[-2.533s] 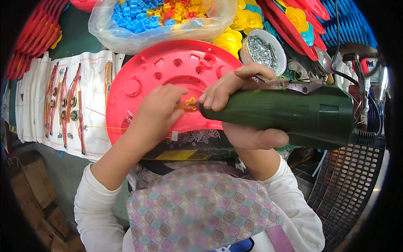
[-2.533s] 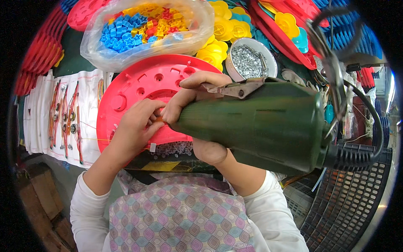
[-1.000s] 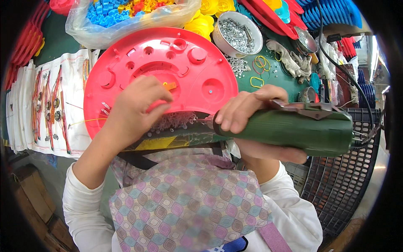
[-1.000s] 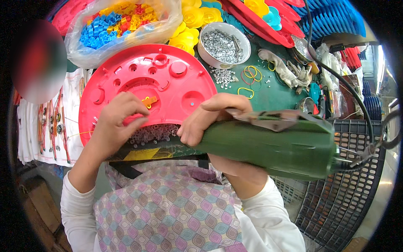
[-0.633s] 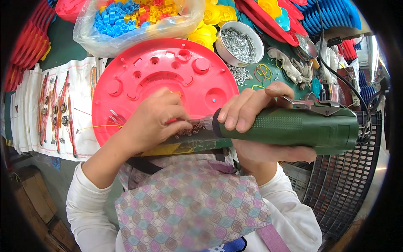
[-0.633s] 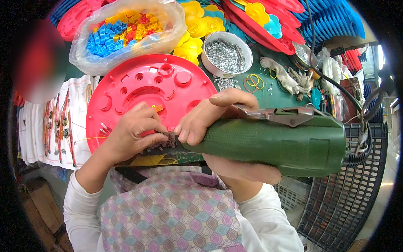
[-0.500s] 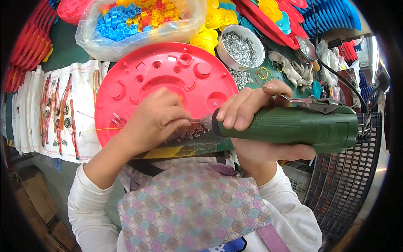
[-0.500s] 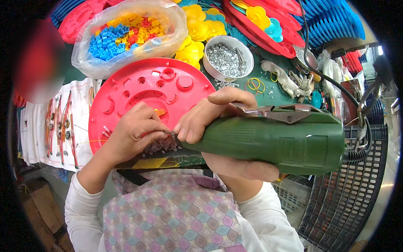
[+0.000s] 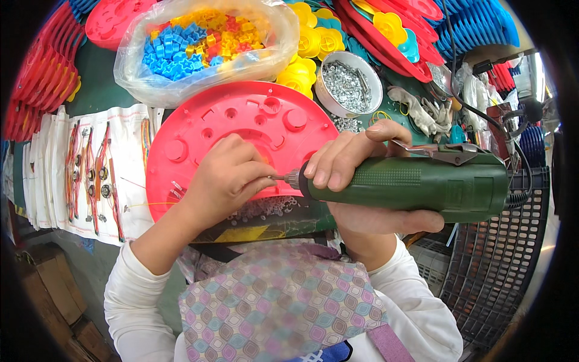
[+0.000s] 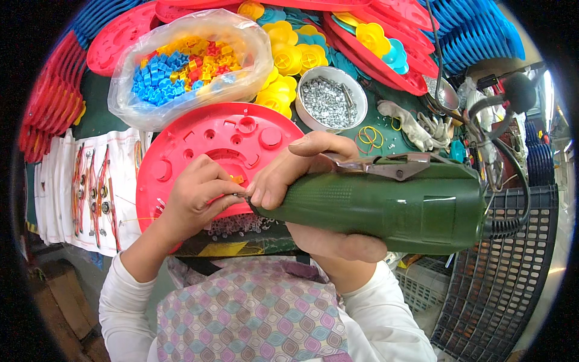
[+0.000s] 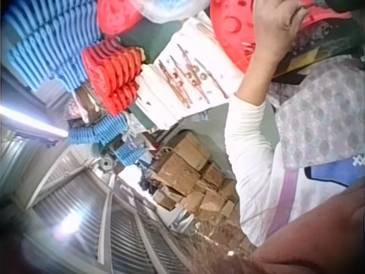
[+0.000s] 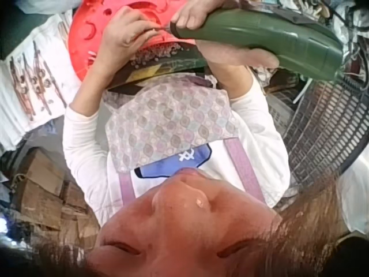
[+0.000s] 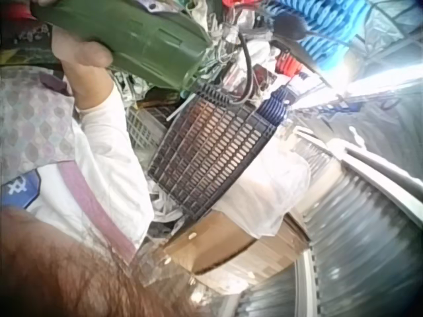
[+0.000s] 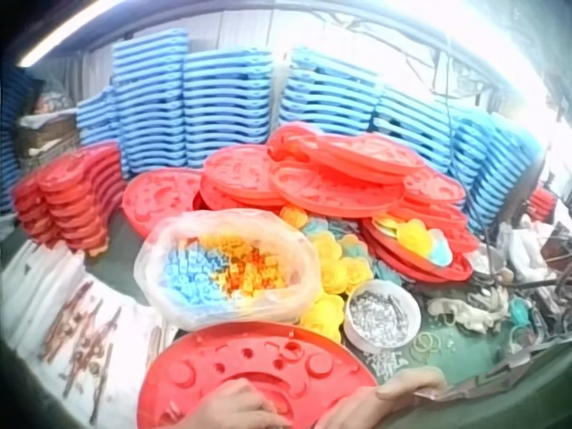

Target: The person assembles small craft kits by placing colorful plastic pieces into red and blue plastic trays, using a green handheld tool to secure components. They handle star-shaped pieces, small beads, and pre-assembled kits laid out on a white sheet, then place finished items into white packaging.

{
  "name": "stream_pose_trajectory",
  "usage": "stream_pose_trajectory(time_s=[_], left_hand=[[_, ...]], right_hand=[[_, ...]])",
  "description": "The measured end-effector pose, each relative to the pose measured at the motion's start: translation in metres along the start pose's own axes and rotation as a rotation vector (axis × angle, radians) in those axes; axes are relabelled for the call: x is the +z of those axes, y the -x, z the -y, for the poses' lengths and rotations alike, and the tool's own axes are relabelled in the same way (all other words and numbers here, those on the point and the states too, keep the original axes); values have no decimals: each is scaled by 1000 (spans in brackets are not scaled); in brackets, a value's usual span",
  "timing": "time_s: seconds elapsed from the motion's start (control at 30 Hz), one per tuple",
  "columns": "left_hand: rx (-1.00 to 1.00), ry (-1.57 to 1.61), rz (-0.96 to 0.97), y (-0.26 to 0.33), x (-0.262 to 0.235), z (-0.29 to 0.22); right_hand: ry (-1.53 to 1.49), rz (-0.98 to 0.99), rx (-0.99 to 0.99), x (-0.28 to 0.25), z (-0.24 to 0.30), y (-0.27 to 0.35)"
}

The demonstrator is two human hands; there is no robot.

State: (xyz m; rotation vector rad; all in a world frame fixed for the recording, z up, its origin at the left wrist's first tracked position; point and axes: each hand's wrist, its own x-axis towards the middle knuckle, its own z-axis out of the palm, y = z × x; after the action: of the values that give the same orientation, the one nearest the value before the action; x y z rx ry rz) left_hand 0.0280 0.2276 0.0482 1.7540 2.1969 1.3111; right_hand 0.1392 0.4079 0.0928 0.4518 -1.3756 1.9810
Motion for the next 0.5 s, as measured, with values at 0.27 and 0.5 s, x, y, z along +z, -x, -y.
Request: stream_pose_trajectory(time_s=[0.27, 0.5], left_hand=[[22, -100, -87, -3, 5, 2], [43, -249, -72, -2, 8, 2]], right_hand=[[57, -27, 69, 3, -5, -4], [248, -54, 241, 4, -1, 4]])
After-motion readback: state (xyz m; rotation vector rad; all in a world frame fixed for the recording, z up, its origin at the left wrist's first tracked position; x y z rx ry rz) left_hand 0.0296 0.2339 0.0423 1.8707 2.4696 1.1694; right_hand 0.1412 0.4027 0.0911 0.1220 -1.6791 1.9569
